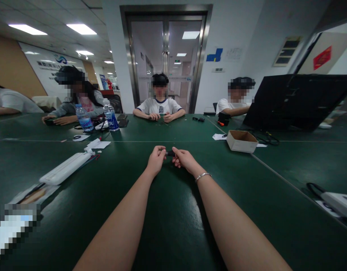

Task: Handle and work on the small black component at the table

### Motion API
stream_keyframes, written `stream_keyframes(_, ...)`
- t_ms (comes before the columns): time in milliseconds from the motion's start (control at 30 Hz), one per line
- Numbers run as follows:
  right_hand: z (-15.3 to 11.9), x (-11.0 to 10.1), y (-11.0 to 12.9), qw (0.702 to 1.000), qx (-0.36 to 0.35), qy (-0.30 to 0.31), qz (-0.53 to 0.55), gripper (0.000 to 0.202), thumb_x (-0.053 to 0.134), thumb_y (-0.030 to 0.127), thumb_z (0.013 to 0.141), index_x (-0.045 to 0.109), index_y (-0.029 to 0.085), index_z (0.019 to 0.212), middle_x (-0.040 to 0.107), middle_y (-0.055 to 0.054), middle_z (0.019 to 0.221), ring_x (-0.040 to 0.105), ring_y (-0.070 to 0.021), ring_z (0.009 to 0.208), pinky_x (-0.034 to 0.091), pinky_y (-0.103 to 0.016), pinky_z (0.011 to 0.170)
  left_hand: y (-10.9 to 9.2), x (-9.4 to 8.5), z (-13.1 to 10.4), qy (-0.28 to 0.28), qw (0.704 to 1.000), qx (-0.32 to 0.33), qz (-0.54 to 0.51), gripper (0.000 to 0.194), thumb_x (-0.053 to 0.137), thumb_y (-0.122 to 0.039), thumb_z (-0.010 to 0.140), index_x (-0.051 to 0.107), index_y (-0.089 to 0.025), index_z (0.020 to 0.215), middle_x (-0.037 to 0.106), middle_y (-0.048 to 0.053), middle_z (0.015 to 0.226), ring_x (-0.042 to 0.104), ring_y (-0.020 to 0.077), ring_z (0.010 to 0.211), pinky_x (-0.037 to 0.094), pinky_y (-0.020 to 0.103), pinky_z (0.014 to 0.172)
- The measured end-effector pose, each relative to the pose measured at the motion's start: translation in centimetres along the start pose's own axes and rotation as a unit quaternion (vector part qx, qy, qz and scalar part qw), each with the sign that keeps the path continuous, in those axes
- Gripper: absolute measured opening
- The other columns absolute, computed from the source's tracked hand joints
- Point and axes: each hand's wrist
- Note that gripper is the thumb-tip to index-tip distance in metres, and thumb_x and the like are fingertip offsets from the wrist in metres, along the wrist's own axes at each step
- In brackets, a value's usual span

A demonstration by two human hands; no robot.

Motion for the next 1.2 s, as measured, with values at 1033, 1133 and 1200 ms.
stream_keyframes(1033, 0.13, 0.02, -0.24, 0.999, -0.013, 0.016, 0.029, 0.034, 0.057, 0.035, 0.097, 0.056, 0.013, 0.070, 0.059, -0.001, 0.056, 0.052, -0.0064, 0.040, 0.041, -0.014, 0.036, -0.51, -0.01, -0.30, 0.024, 0.999, -0.022, -0.014, 0.015, 0.048, -0.024, 0.084, 0.053, -0.018, 0.097, 0.045, -0.006, 0.056, 0.039, 0.0086, 0.046, 0.031, 0.019, 0.048)
stream_keyframes(1133, 0.10, 0.01, -0.19, 0.999, -0.012, 0.018, 0.037, 0.033, 0.058, 0.036, 0.096, 0.056, 0.014, 0.072, 0.060, -0.001, 0.057, 0.053, -0.0066, 0.040, 0.042, -0.013, 0.036, -0.55, -0.03, -0.28, 0.015, 0.999, -0.029, -0.016, 0.016, 0.047, -0.024, 0.085, 0.054, -0.018, 0.098, 0.047, -0.005, 0.060, 0.039, 0.0083, 0.048, 0.031, 0.019, 0.048)
stream_keyframes(1200, 0.09, 0.00, -0.15, 0.999, -0.006, 0.015, 0.036, 0.033, 0.058, 0.036, 0.096, 0.056, 0.013, 0.073, 0.060, -0.001, 0.057, 0.053, -0.0068, 0.041, 0.042, -0.013, 0.036, -0.51, -0.02, -0.25, 0.019, 0.999, -0.025, -0.018, 0.017, 0.046, -0.026, 0.087, 0.055, -0.017, 0.098, 0.046, -0.005, 0.061, 0.040, 0.0084, 0.048, 0.031, 0.019, 0.048)
Point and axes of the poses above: each hand's wrist, its own z-axis towards the middle knuckle, its own x-axis out of the palm, y = z × x
